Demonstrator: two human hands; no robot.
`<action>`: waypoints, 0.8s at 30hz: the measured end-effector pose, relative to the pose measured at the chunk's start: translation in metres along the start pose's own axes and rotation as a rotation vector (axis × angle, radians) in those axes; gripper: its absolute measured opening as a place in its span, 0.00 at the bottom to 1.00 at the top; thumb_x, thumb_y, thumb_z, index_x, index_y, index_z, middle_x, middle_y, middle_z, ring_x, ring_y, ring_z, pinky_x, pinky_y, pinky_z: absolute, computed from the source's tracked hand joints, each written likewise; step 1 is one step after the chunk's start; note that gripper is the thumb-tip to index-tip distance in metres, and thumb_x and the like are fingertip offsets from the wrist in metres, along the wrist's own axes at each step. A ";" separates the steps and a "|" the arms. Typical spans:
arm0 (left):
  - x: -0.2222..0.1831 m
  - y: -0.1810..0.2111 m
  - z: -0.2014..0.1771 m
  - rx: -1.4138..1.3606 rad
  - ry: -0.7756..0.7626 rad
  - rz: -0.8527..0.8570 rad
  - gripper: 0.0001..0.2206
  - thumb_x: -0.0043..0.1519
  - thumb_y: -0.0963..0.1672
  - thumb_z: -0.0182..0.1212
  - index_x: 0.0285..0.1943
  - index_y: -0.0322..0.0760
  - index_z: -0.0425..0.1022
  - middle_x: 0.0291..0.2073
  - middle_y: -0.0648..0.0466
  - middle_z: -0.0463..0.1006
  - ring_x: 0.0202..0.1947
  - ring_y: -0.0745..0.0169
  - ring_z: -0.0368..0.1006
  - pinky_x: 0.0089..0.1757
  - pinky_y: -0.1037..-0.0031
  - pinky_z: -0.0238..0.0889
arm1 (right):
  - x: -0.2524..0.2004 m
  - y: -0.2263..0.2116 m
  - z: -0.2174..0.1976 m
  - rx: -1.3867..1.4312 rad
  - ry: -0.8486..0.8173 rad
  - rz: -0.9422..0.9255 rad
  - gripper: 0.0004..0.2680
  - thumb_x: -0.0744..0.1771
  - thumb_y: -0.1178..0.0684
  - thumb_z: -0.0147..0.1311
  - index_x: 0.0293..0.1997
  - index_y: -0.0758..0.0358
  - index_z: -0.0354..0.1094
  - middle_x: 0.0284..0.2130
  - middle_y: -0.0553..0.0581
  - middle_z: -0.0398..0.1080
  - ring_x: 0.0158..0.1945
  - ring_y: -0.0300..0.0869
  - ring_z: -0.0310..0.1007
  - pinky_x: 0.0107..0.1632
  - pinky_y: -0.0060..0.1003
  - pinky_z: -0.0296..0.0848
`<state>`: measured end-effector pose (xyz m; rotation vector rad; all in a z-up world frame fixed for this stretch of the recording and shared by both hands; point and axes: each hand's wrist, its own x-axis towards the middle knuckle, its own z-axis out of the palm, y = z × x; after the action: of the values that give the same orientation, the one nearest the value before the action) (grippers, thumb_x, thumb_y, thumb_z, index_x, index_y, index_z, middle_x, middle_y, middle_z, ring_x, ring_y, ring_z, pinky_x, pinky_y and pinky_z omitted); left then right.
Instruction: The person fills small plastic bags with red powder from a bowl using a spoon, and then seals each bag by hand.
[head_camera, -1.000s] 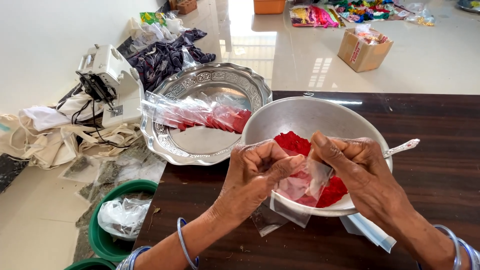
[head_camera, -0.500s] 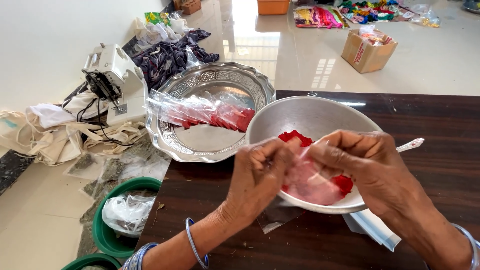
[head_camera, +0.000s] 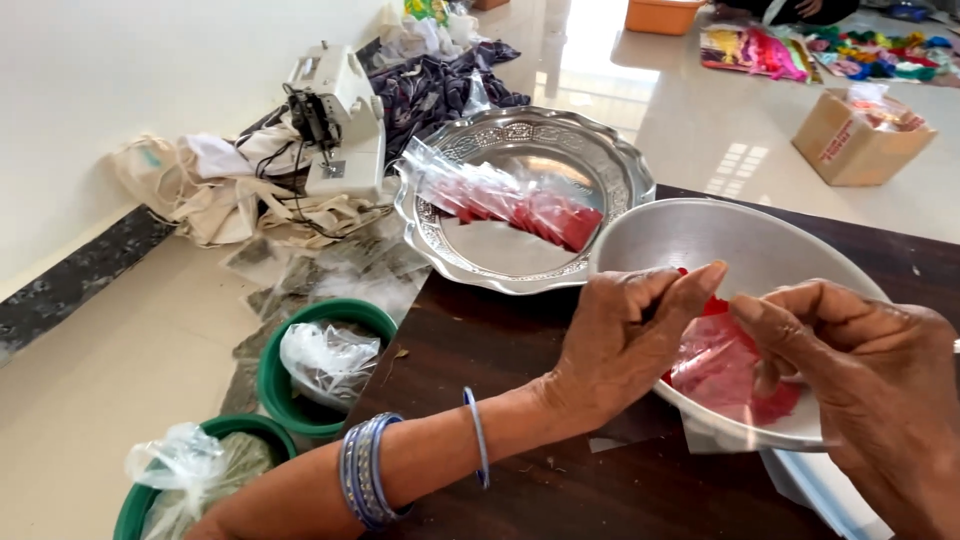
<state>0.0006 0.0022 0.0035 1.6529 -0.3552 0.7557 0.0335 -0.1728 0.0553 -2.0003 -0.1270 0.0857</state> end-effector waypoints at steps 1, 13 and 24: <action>-0.001 -0.001 0.000 -0.111 -0.028 -0.020 0.23 0.74 0.49 0.54 0.27 0.31 0.66 0.15 0.62 0.56 0.21 0.80 0.52 0.23 0.75 0.48 | 0.003 0.008 0.000 0.007 0.010 -0.110 0.08 0.69 0.55 0.59 0.40 0.74 0.75 0.24 0.63 0.75 0.26 0.40 0.69 0.30 0.33 0.68; -0.004 -0.002 0.004 -0.154 -0.113 -0.031 0.26 0.74 0.53 0.53 0.25 0.35 0.64 0.15 0.63 0.60 0.22 0.80 0.55 0.23 0.78 0.52 | 0.015 0.033 -0.007 -0.059 -0.002 -0.206 0.14 0.72 0.49 0.55 0.35 0.74 0.72 0.20 0.61 0.69 0.24 0.41 0.64 0.28 0.35 0.65; -0.004 0.001 0.011 -0.068 -0.040 -0.023 0.27 0.74 0.52 0.52 0.21 0.34 0.62 0.13 0.64 0.54 0.19 0.80 0.50 0.21 0.76 0.45 | -0.011 0.014 0.011 0.099 -0.043 -0.218 0.14 0.69 0.47 0.54 0.28 0.69 0.74 0.16 0.54 0.67 0.18 0.34 0.62 0.20 0.31 0.66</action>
<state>0.0001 -0.0089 0.0014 1.6072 -0.3852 0.6869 0.0225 -0.1704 0.0380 -1.8746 -0.3603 -0.0041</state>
